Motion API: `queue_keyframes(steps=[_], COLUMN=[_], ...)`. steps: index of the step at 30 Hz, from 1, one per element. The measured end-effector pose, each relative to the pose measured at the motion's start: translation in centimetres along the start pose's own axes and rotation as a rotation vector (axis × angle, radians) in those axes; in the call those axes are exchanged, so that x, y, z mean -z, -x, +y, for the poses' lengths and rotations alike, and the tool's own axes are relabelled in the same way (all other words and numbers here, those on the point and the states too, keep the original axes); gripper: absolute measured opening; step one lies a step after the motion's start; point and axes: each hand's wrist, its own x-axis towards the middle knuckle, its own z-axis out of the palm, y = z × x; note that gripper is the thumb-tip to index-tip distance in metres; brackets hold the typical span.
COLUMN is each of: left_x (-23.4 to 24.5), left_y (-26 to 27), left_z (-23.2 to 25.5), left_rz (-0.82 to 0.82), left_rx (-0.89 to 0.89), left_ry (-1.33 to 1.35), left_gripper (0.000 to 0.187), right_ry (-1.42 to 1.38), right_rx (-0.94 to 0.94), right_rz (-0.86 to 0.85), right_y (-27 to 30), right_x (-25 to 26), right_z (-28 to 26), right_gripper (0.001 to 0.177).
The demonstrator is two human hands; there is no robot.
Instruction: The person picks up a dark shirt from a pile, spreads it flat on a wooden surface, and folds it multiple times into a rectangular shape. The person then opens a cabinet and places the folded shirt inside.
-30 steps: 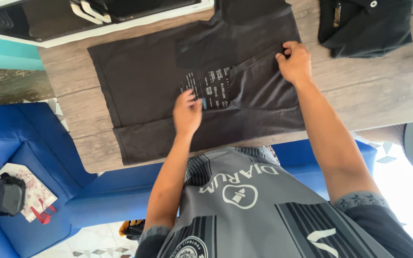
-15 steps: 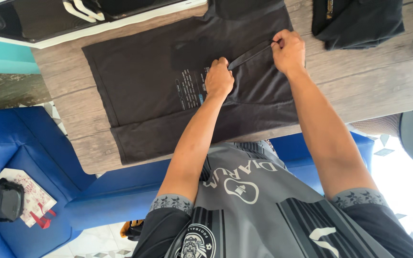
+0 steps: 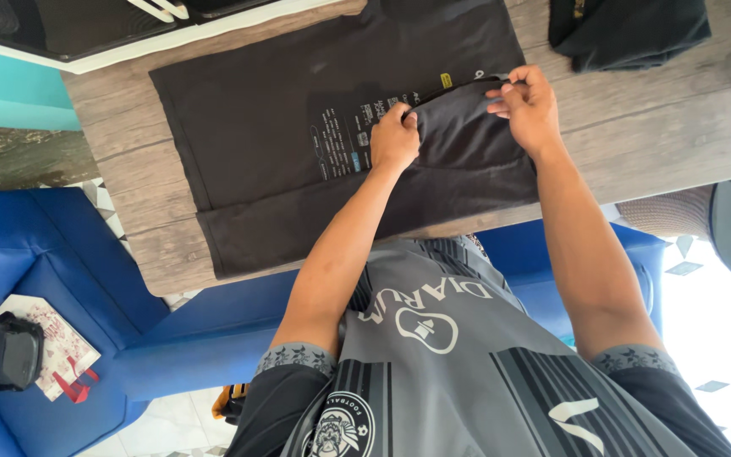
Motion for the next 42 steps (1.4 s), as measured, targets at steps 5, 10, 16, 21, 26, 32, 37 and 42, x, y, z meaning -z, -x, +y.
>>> queue_keyframes(steps=[5, 10, 16, 21, 26, 32, 37, 42], left_x=[-0.7, -2.6, -4.3, -5.4, -5.5, -4.8, -5.1, -4.9], left_y=[1.0, 2.4, 5.2, 6.8, 7.8, 8.7, 8.7, 8.9], left_z=[-0.7, -4.5, -7.8, -8.9, -8.7, -8.5, -9.1, -9.0], left_rz=[-0.259, -0.25, -0.361, -0.386, -0.184, -0.25, -0.231, -0.248], left_rx=[0.388, 0.19, 0.006, 0.032, -0.082, -0.088, -0.129, -0.109], left_ry=[0.569, 0.616, 0.738, 0.747, 0.449, 0.477, 0.496, 0.462], left_gripper=[0.02, 0.028, 0.04, 0.033, 0.02, 0.045, 0.065, 0.072], right_ry=[-0.193, -0.321, -0.63, -0.638, -0.253, -0.199, 0.063, 0.223], right_rx=[-0.016, -0.024, -0.066, -0.273, -0.175, -0.222, -0.141, 0.002], right_rz=[-0.019, 0.008, 0.107, 0.253, 0.263, 0.127, 0.138, 0.162], right_y=[1.7, 4.1, 6.7, 8.5, 9.7, 10.8, 12.0, 12.7], right_x=[0.5, 0.7, 1.3, 0.4, -0.1, 0.4, 0.2, -0.1], right_z=[1.7, 3.2, 5.0, 4.1, 4.6, 4.8, 5.7, 7.5], right_gripper=[0.009, 0.01, 0.013, 0.023, 0.016, 0.046, 0.059, 0.061])
